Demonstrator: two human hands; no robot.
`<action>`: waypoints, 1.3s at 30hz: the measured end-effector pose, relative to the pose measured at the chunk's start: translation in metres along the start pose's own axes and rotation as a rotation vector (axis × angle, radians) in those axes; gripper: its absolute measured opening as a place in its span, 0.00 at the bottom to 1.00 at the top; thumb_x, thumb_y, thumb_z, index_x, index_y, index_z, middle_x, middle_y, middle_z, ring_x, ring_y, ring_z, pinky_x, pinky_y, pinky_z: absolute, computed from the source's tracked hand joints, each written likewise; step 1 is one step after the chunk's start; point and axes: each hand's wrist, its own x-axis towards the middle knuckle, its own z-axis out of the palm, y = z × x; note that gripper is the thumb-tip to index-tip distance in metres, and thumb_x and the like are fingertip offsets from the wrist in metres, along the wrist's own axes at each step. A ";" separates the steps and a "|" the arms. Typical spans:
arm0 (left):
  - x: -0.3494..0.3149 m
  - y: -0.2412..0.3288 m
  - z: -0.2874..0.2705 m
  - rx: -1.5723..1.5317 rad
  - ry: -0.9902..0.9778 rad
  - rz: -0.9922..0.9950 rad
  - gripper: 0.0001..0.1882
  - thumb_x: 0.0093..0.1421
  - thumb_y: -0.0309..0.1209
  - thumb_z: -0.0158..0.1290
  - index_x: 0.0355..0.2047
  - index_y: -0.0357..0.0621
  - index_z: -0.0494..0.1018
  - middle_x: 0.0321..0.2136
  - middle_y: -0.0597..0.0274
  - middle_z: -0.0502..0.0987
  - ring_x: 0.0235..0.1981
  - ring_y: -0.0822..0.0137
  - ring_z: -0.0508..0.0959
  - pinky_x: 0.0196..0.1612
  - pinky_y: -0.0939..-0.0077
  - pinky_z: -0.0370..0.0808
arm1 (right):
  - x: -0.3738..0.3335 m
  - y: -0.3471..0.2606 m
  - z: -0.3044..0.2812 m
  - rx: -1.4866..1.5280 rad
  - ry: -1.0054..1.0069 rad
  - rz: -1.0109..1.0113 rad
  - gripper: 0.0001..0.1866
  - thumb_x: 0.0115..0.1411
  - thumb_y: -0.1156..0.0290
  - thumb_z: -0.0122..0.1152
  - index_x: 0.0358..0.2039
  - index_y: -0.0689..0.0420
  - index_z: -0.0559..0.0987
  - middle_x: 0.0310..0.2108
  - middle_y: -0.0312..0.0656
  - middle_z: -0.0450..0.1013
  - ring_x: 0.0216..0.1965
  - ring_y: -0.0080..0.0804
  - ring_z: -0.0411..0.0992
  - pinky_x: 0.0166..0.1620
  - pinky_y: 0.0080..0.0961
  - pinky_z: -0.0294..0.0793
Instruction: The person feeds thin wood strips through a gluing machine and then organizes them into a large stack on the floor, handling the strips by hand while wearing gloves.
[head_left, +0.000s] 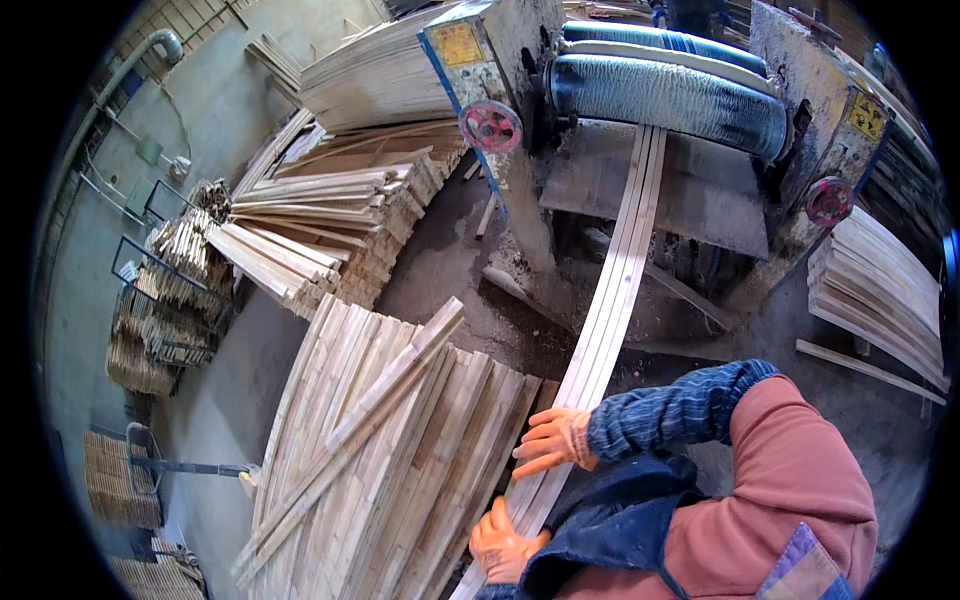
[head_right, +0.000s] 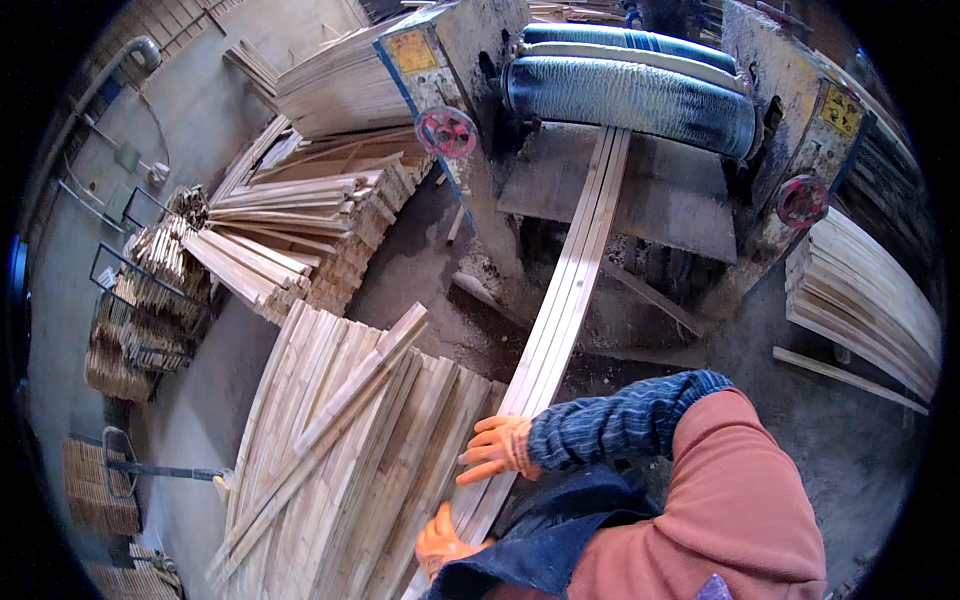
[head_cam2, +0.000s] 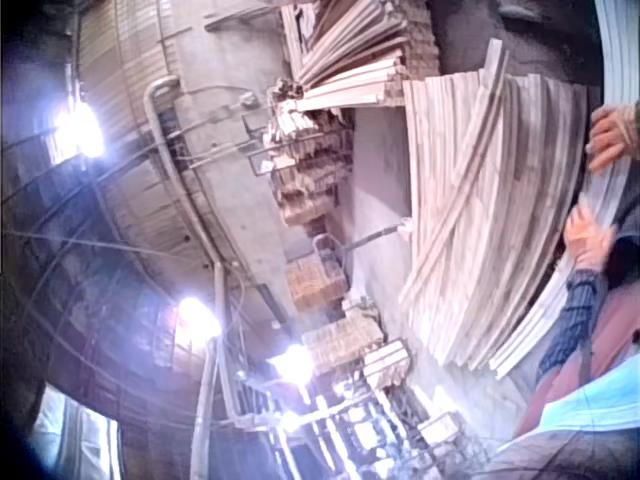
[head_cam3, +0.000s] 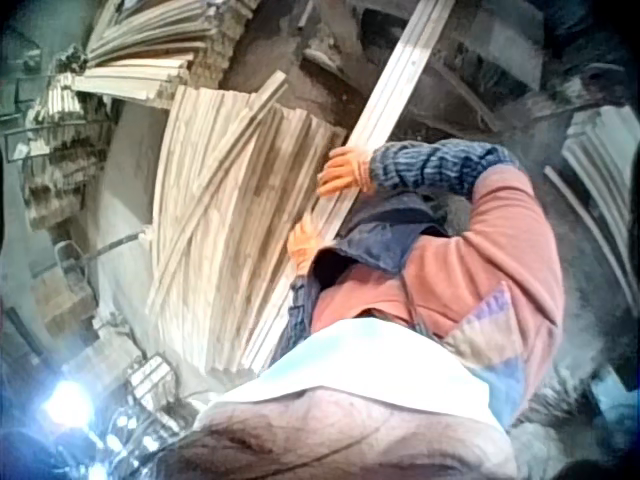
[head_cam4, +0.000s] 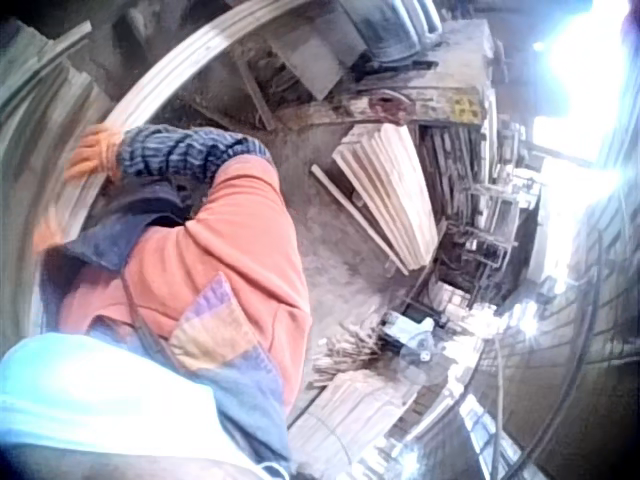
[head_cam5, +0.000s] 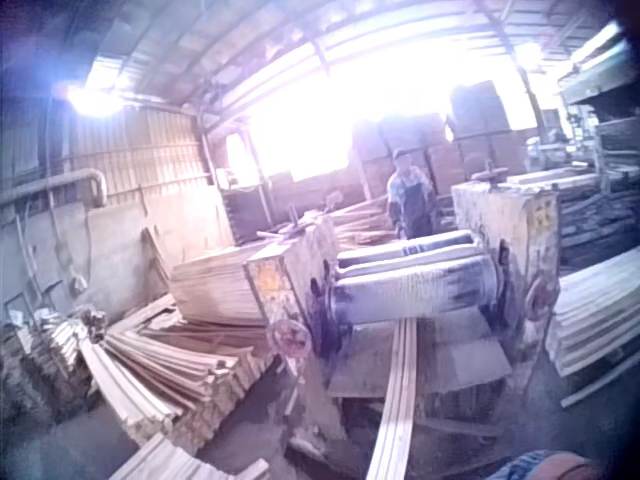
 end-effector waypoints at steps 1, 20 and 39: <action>0.008 0.009 0.003 -0.064 0.045 0.036 0.50 0.33 0.51 0.72 0.57 0.42 0.70 0.40 0.47 0.79 0.43 0.44 0.79 0.50 0.51 0.75 | 0.004 -0.005 -0.002 -0.024 -0.098 -0.004 0.61 0.39 0.61 0.67 0.76 0.33 0.51 0.61 0.38 0.71 0.60 0.38 0.73 0.65 0.42 0.68; -0.090 -0.099 -0.022 0.080 -0.012 -0.203 0.51 0.32 0.46 0.74 0.59 0.45 0.69 0.50 0.50 0.77 0.52 0.48 0.76 0.58 0.51 0.70 | -0.045 0.074 -0.085 -0.076 -0.277 0.556 0.57 0.38 0.76 0.73 0.72 0.40 0.62 0.71 0.42 0.60 0.74 0.44 0.53 0.78 0.44 0.41; -0.010 -0.060 -0.039 -0.469 -0.018 0.036 0.47 0.44 0.50 0.68 0.61 0.39 0.68 0.48 0.42 0.79 0.51 0.43 0.78 0.56 0.53 0.75 | 0.014 0.018 -0.064 -0.044 -0.275 0.384 0.62 0.24 0.77 0.71 0.69 0.43 0.65 0.64 0.47 0.67 0.69 0.51 0.60 0.75 0.52 0.50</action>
